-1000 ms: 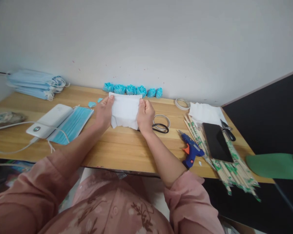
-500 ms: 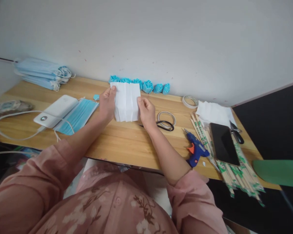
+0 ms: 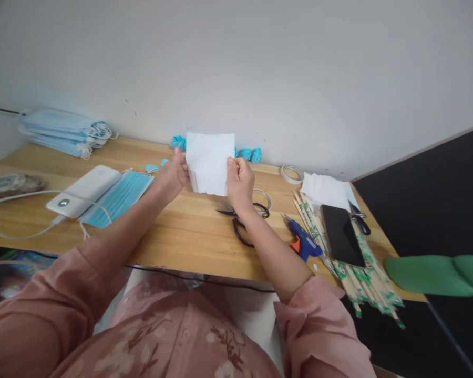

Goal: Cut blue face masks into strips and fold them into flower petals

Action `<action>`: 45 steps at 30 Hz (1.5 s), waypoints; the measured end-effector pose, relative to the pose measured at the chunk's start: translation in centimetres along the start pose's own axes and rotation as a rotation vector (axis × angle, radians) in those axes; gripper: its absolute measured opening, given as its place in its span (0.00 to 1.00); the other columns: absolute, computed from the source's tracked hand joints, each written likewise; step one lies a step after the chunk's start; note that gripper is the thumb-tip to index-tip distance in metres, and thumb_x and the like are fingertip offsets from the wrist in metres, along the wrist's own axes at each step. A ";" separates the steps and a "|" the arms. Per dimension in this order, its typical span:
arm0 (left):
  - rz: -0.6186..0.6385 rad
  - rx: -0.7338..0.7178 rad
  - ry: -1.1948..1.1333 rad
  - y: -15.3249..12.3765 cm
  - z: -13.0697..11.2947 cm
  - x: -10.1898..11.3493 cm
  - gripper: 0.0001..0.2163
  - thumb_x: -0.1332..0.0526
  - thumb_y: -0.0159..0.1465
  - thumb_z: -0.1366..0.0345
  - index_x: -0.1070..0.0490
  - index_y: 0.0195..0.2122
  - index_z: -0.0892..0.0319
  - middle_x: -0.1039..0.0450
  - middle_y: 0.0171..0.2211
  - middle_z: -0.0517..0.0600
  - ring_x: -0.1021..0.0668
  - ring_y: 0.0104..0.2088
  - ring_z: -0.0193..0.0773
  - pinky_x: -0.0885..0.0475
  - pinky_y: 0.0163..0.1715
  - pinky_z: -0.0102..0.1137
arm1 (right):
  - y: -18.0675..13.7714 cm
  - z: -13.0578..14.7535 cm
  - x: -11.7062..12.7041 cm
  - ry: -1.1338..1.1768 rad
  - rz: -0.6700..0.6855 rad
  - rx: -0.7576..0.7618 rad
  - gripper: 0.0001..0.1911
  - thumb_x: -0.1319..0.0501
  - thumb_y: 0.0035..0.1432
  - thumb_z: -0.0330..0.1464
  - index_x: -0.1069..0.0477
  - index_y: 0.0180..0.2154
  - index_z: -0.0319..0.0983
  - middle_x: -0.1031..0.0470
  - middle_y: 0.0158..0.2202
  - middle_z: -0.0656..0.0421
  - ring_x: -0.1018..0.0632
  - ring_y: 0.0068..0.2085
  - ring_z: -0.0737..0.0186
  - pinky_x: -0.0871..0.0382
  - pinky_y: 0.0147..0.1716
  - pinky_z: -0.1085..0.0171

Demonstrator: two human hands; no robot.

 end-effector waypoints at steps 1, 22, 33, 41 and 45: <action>0.025 0.024 -0.004 -0.1 0.0 -0.2 0.28 0.42 0.61 0.34 0.29 0.39 0.58 0.24 0.30 0.50 0.20 0.33 0.40 0.28 0.31 0.32 | 0.2 -0.2 0.2 -0.009 -0.018 0.001 0.23 0.45 0.65 0.51 0.42 0.26 0.42 0.46 0.22 0.67 0.41 0.26 0.67 0.45 0.29 0.64; 0.121 0.154 0.279 -0.8 -0.2 -0.5 0.18 0.34 0.63 0.57 0.26 0.51 0.59 0.22 0.30 0.49 0.22 0.28 0.36 0.26 0.32 0.33 | -1.4 -2.4 1.1 0.066 0.040 -0.111 0.21 0.44 0.64 0.50 0.37 0.29 0.41 0.41 0.23 0.66 0.38 0.27 0.67 0.43 0.29 0.65; 0.117 0.125 0.095 0.1 1.1 0.5 0.20 0.26 0.51 0.59 0.22 0.43 0.62 0.17 0.44 0.55 0.19 0.46 0.47 0.26 0.50 0.41 | -1.0 -2.8 1.2 0.242 0.141 -0.179 0.21 0.39 0.59 0.53 0.32 0.33 0.41 0.35 0.26 0.65 0.37 0.28 0.67 0.41 0.28 0.67; 0.165 0.048 0.044 0.5 0.2 1.2 0.21 0.25 0.50 0.54 0.20 0.42 0.60 0.17 0.40 0.53 0.19 0.42 0.44 0.25 0.47 0.38 | -0.7 -2.3 1.4 0.374 0.223 -0.272 0.22 0.35 0.52 0.52 0.31 0.38 0.42 0.33 0.25 0.66 0.36 0.24 0.68 0.40 0.25 0.67; 0.138 0.050 0.066 0.4 -0.1 1.3 0.13 0.28 0.52 0.58 0.20 0.36 0.59 0.19 0.33 0.49 0.21 0.33 0.38 0.26 0.39 0.34 | -0.6 -2.2 1.4 0.391 0.253 -0.312 0.21 0.34 0.49 0.50 0.32 0.38 0.43 0.33 0.24 0.66 0.32 0.24 0.66 0.37 0.25 0.66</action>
Point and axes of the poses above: each hand's wrist, its own y-axis towards the middle knuckle, its own x-axis out of the back of the hand, z = x × y, the point moved 1 cm from there along y, towards the middle knuckle
